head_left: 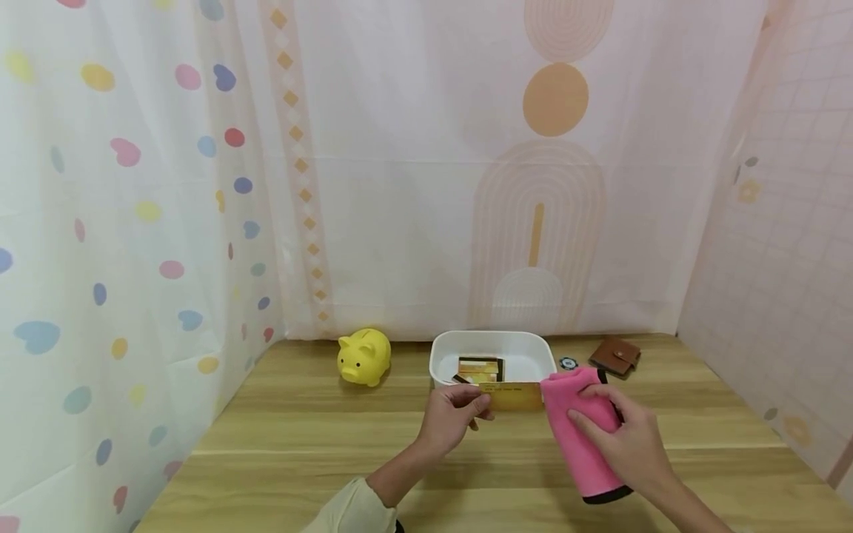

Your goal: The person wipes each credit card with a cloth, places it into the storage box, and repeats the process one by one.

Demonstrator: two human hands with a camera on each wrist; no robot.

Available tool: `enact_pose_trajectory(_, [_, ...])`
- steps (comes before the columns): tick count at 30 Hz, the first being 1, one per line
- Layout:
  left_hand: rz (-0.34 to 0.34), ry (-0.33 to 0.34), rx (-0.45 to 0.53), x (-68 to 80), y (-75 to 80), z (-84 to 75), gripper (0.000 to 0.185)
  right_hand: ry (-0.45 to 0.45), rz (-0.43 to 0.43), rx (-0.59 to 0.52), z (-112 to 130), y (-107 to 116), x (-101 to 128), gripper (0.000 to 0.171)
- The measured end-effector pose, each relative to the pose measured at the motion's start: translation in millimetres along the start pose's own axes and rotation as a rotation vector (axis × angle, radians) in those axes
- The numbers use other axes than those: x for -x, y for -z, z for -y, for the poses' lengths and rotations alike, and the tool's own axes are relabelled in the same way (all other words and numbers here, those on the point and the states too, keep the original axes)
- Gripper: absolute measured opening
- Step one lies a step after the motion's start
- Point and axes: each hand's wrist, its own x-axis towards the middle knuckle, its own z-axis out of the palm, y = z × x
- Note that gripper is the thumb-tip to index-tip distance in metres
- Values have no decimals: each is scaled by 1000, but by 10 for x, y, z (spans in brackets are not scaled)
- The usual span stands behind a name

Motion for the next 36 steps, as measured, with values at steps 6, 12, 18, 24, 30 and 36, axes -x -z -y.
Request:
enact_pose_trajectory(6, [36,14,78,-45,-2,84,22,87,-40,-66,165,-18,-27,30])
enact_pose_trajectory(12, [26,51,122,-29,-11,25,23,168,-43,-71,261,-6,-54,31])
enact_pose_trajectory(18, [43,87,125,-69,-19,32,21,164,-28,-129,294,-48,-91,29])
enact_pose_trajectory(24, [131,67,123,-56,-16,61,22,214,36,-168,196,-206,-167,29])
enact_pose_trajectory(30, [210,40,149,-47,-19,69,24,185,83,-140,47,-364,-230,29])
enact_pose_trajectory(36, [245,42,142,-27,-33,56,24,212,104,-156,28,-430,-227,26])
